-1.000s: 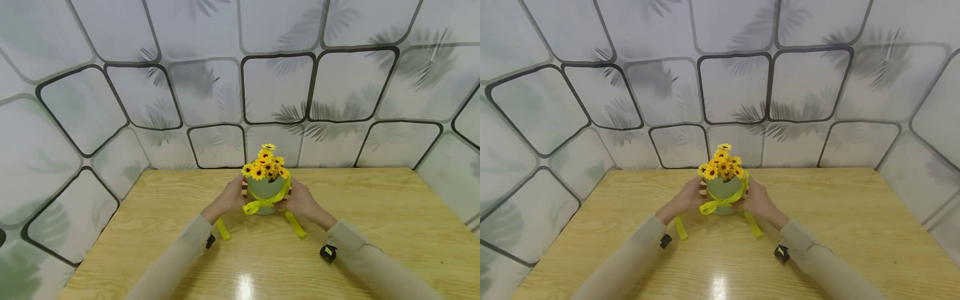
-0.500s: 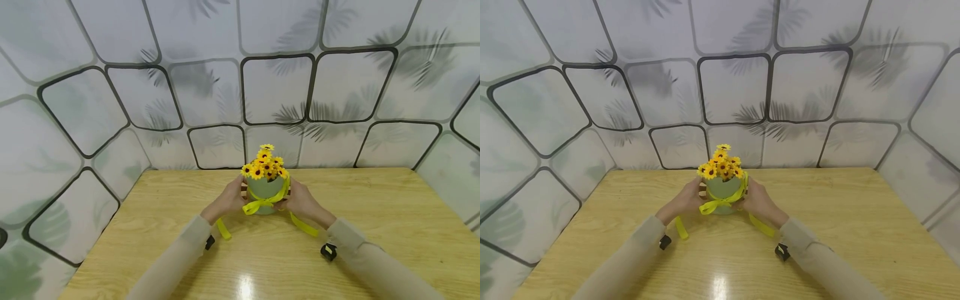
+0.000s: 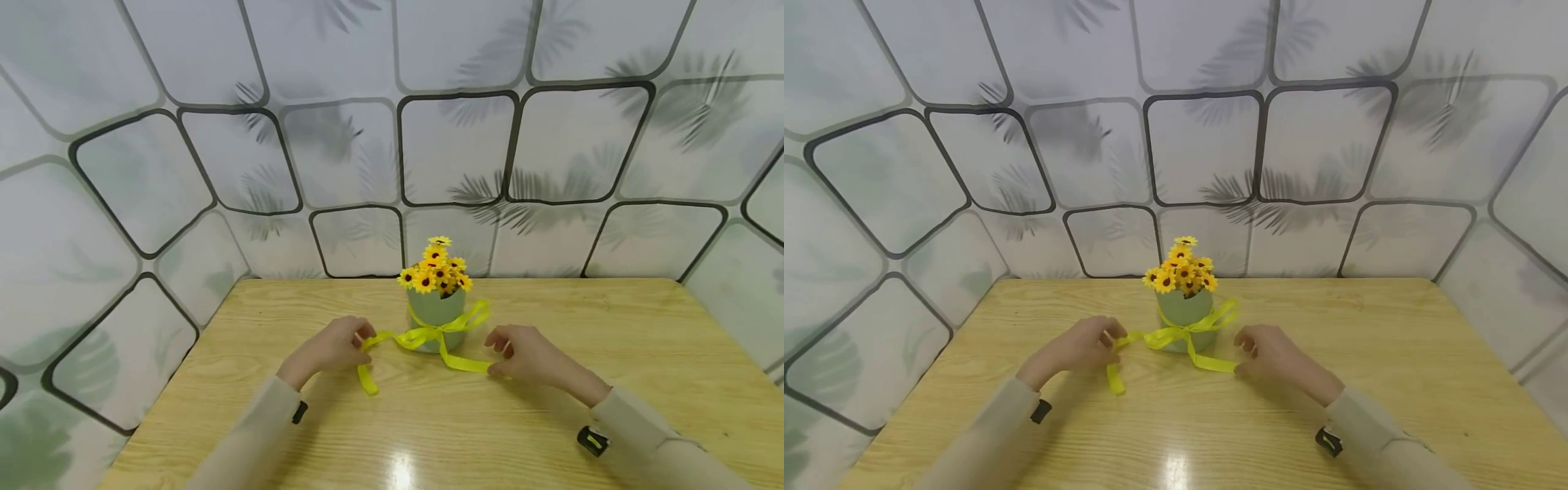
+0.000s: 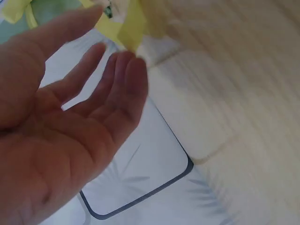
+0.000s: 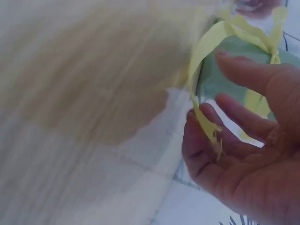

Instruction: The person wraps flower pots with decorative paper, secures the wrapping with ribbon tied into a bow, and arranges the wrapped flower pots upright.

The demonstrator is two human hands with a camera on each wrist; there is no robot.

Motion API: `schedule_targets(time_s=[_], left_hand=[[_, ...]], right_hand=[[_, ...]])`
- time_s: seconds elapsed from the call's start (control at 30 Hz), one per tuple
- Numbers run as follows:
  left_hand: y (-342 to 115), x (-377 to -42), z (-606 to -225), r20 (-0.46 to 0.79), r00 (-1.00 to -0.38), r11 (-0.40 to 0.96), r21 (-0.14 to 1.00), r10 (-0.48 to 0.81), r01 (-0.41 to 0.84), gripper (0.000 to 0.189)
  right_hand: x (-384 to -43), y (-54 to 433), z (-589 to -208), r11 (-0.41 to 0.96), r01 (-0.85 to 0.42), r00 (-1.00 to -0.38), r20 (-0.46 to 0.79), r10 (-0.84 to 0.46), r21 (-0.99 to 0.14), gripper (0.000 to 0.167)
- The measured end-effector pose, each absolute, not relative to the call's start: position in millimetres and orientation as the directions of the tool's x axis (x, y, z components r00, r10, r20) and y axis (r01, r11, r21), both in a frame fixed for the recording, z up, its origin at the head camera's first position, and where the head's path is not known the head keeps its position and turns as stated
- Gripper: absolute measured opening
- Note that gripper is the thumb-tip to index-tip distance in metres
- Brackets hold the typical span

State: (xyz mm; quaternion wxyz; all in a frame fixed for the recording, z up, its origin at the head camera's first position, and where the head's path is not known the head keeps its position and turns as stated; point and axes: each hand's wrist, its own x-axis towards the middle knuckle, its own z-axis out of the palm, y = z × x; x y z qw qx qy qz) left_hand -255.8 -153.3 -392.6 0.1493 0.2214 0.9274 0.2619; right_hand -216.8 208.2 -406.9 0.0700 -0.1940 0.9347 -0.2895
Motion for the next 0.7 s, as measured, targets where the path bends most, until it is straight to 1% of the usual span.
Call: schedule_targets(time_s=[0.07, 0.13, 0.23, 0.33, 0.4, 0.5, 0.57, 0.63, 0.7], left_hand=[[-159, -249, -393, -0.192, -0.830, 0.765, 0.535, 0.524, 0.359, 0.033], [-160, -244, -396, -0.189, -0.802, 0.744, 0.536, 0.567, 0.399, 0.030], [-155, -242, -402, -0.149, -0.785, 0.713, 0.543, 0.602, 0.443, 0.027], [-149, -244, -406, -0.105, -0.792, 0.713, 0.519, 0.601, 0.472, 0.025], [-147, -247, -407, -0.081, -0.809, 0.729, 0.493, 0.582, 0.475, 0.027], [-150, -251, -407, -0.062, -0.836, 0.757, 0.464, 0.545, 0.460, 0.038], [-155, -253, -405, -0.062, -0.848, 0.773, 0.450, 0.526, 0.447, 0.043], [-160, -254, -404, -0.060, -0.849, 0.769, 0.461, 0.525, 0.443, 0.043], [-165, -254, -402, -0.058, -0.847, 0.759, 0.480, 0.528, 0.440, 0.040]], right_hand=[[-213, 217, -410, 0.762, -0.372, -0.901, 0.010, -0.433, -0.531, 0.024], [-211, 223, -413, 0.771, -0.393, -0.897, 0.024, -0.442, -0.501, 0.016], [-211, 230, -418, 0.782, -0.385, -0.904, 0.028, -0.427, -0.491, 0.012], [-216, 233, -421, 0.792, -0.365, -0.917, 0.044, -0.396, -0.489, 0.011], [-219, 236, -422, 0.799, -0.364, -0.923, 0.068, -0.379, -0.478, 0.010], [-222, 242, -423, 0.814, -0.359, -0.929, 0.094, -0.357, -0.457, 0.008], [-224, 247, -423, 0.825, -0.345, -0.935, 0.087, -0.343, -0.447, 0.006], [-224, 252, -422, 0.836, -0.321, -0.944, 0.075, -0.322, -0.445, 0.005], [-223, 257, -420, 0.841, -0.291, -0.953, 0.059, -0.297, -0.457, 0.008]])
